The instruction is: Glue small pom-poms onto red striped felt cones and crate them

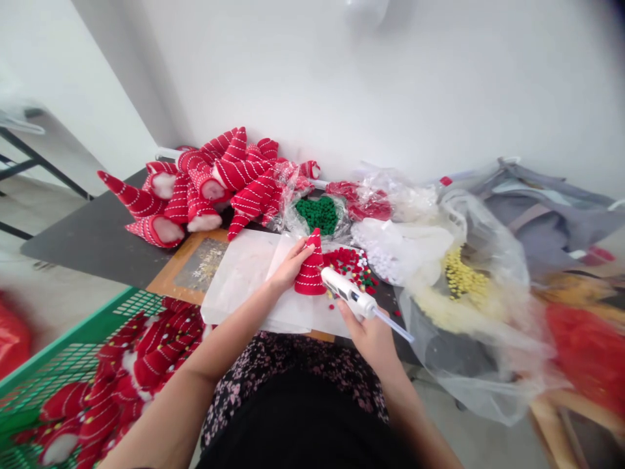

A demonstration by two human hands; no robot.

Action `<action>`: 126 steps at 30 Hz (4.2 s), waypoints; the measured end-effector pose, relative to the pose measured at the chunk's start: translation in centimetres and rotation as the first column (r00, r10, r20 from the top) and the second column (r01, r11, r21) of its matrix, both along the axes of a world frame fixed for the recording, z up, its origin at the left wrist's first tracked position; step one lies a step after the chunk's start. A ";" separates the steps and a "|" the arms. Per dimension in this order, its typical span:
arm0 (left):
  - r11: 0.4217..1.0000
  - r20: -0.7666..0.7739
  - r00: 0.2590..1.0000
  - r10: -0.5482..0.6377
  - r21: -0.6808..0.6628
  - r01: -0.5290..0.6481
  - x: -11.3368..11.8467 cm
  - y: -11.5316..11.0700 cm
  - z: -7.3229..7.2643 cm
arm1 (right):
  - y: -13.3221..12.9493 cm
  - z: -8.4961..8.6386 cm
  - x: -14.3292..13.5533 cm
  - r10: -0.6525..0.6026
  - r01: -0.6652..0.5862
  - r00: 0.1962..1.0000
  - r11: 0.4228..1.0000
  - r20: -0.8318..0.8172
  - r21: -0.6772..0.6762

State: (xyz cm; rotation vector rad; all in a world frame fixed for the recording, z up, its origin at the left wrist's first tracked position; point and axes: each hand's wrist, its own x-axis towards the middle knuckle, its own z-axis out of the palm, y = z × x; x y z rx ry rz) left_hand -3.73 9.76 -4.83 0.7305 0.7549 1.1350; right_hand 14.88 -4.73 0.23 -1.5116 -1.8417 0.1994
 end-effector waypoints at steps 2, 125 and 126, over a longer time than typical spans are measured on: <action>1.000 -0.010 1.000 -0.005 0.007 0.005 0.0 -0.1 0.0 | 0.2 -0.5 0.0 0.000 0.000 1.000 1.000 -0.006 -0.008; 0.995 0.113 0.992 -0.047 -0.087 0.057 -1.8 0.4 0.5 | -1.6 -4.0 9.3 -0.466 -0.040 0.739 0.691 -0.487 -0.722; 0.995 0.107 0.993 -0.047 -0.086 0.056 -1.8 0.5 0.6 | -2.2 -4.3 9.8 -0.482 -0.037 0.740 0.666 -0.468 -0.745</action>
